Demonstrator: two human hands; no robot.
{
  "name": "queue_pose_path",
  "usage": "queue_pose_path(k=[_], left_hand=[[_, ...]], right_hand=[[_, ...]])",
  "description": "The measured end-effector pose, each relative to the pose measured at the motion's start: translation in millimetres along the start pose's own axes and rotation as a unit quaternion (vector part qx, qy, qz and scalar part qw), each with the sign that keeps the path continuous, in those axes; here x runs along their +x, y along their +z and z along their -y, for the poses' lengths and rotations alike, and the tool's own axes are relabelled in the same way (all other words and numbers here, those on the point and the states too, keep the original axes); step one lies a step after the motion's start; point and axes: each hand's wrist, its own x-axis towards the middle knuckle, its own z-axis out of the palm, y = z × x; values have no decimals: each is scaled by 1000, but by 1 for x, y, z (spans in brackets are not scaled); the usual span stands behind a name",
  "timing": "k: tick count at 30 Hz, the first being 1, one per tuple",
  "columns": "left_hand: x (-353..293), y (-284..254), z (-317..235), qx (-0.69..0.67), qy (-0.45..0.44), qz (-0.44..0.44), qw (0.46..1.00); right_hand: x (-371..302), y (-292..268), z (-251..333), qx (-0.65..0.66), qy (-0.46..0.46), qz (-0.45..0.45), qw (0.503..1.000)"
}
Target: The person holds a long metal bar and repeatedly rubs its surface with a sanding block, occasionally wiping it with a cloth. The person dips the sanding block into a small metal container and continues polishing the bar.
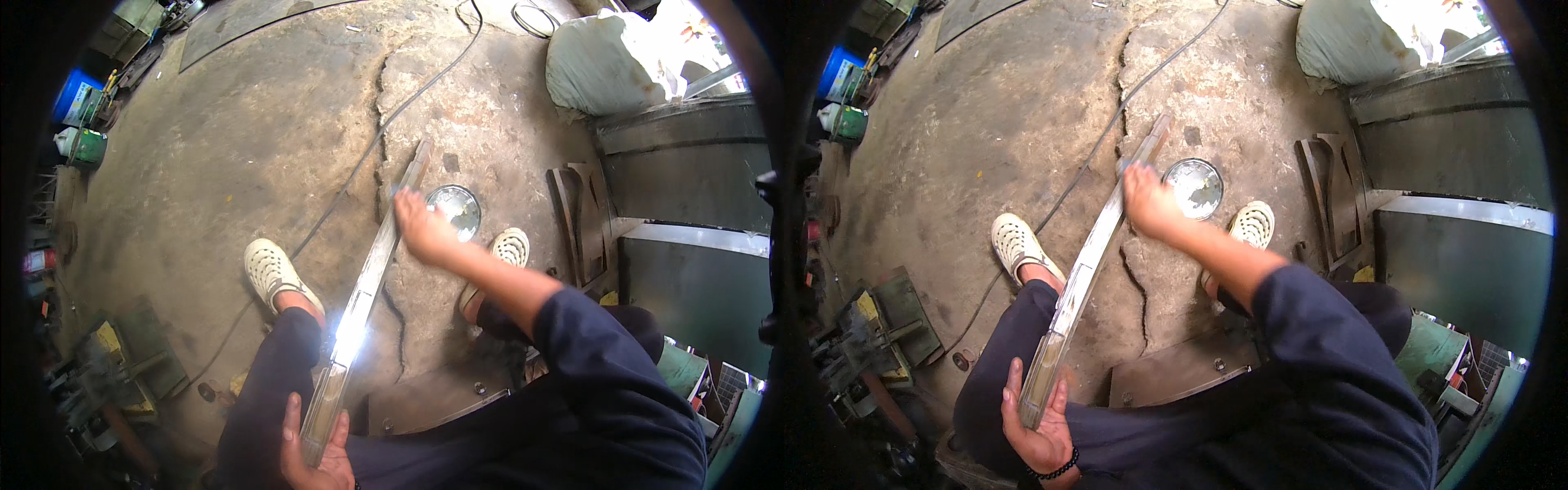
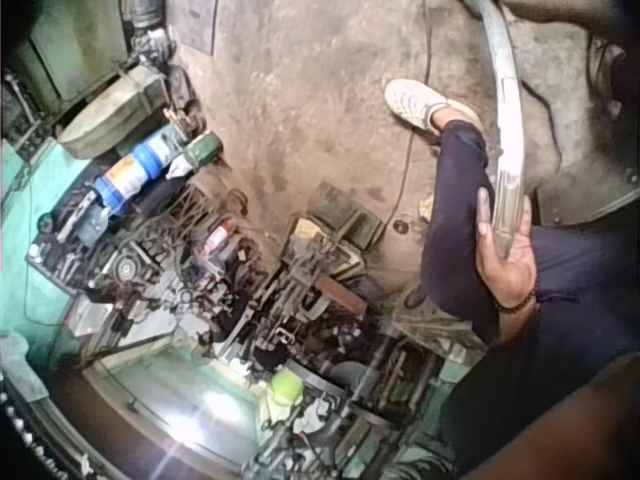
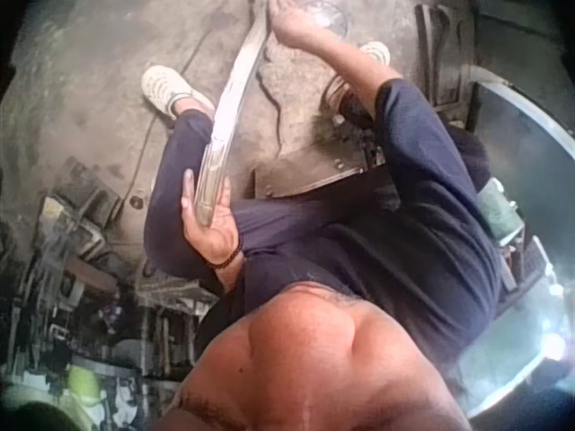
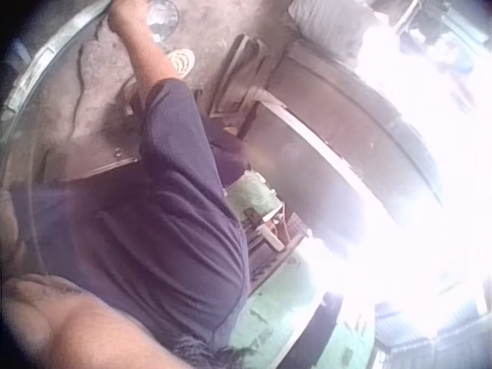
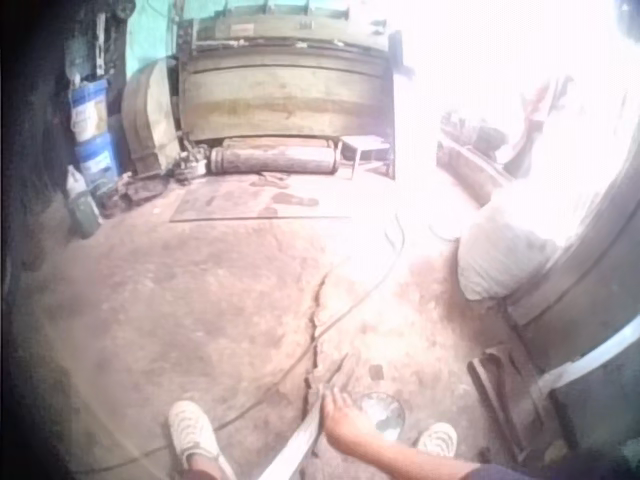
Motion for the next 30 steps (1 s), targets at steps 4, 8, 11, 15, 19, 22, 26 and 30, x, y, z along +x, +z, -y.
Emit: queue_pose_path(k=[4, 8, 11, 15, 19, 22, 26, 30], left_hand=[[1, 3, -2, -45, 28, -29, 998], [2, -3, -7, -6, 18, -11, 1000], [4, -4, -1, -33, 13, 13, 999], [4, -16, -2, -4, 15, 9, 1000], [4, -5, -5, -85, -20, 30, 996], [6, -15, -5, -120, -27, 89, 988], [4, -27, -2, -163, -34, 89, 982], [1, -21, 0, -176, -46, 85, 980]], right_hand=[[-22, 4, 21, -41, -103, -14, 994], [-80, -17, 56, -60, -174, 14, 983], [-47, -8, 18, -37, -110, -66, 991], [-135, -12, 89, -18, -283, -146, 948], [-107, -1, 52, -56, -233, -179, 954], [-113, -3, 59, -84, -212, -152, 962], [-199, -24, 135, 98, -368, -132, 915], [-134, -19, 85, 40, -205, -178, 962]])
